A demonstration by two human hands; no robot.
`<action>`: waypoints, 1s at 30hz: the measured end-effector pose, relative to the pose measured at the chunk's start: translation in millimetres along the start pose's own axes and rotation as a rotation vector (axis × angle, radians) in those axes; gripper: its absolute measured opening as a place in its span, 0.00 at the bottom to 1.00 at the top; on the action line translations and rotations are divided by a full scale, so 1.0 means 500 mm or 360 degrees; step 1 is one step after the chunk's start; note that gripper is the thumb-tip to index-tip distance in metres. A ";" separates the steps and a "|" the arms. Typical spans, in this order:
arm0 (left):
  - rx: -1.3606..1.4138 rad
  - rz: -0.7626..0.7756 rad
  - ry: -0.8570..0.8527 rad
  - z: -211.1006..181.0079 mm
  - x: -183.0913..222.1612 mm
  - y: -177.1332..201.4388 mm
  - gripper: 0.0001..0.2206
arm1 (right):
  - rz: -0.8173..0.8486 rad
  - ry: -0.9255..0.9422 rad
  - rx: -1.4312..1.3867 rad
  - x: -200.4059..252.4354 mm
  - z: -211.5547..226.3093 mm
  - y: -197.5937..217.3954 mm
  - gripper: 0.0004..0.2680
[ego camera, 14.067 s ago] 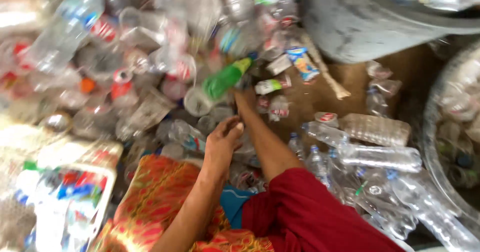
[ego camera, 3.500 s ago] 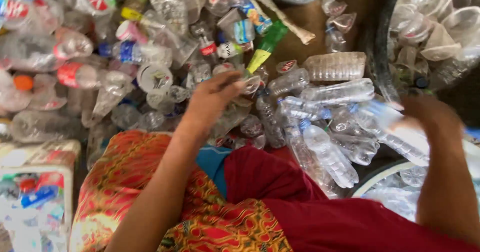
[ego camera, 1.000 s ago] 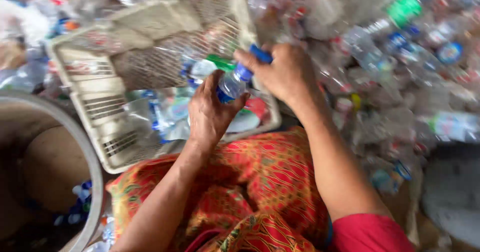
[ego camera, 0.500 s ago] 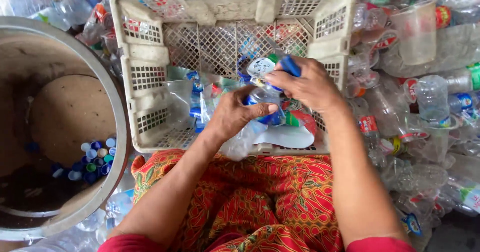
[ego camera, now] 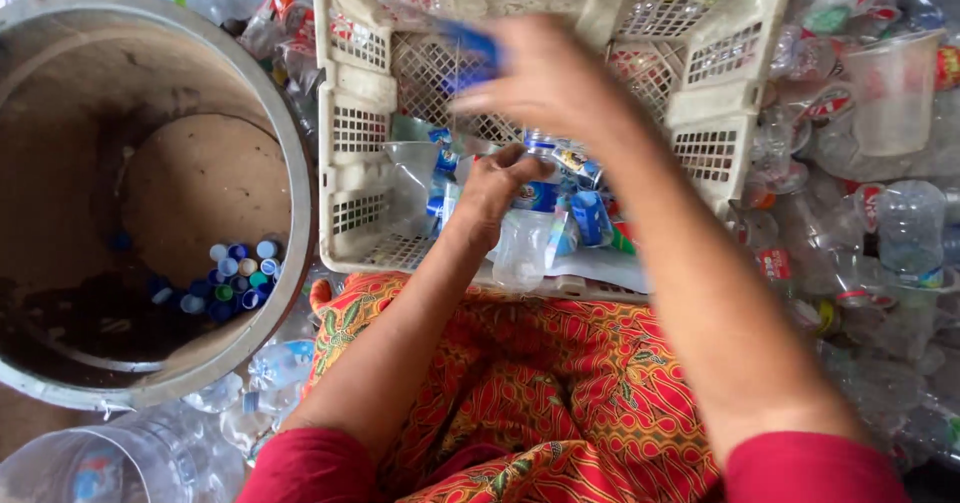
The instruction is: Sorting plastic bottles by removing caps and seals using a small cutter and placing them into separate containers
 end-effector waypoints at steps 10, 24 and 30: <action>0.0843 0.0184 -0.0419 -0.045 -0.037 0.065 0.12 | -0.0376 -0.0604 -0.0456 0.122 -0.114 -0.050 0.12; 0.0580 -0.0225 -0.0382 -0.093 0.030 0.097 0.17 | -0.0461 -0.0812 -0.0995 0.205 -0.191 -0.204 0.14; 0.0521 -0.0294 -0.0460 -0.093 0.027 0.116 0.18 | -0.0534 -0.0098 -0.0103 0.194 -0.148 -0.269 0.09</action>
Point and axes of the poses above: each hand's wrist, its own x-axis away from the middle knuckle, its own y-axis out of the back of the hand, z = x × y, the point moved 6 cm from there along -x, towards the middle knuckle, and after that the axes turned 11 degrees about y, right-handed, at the moved point
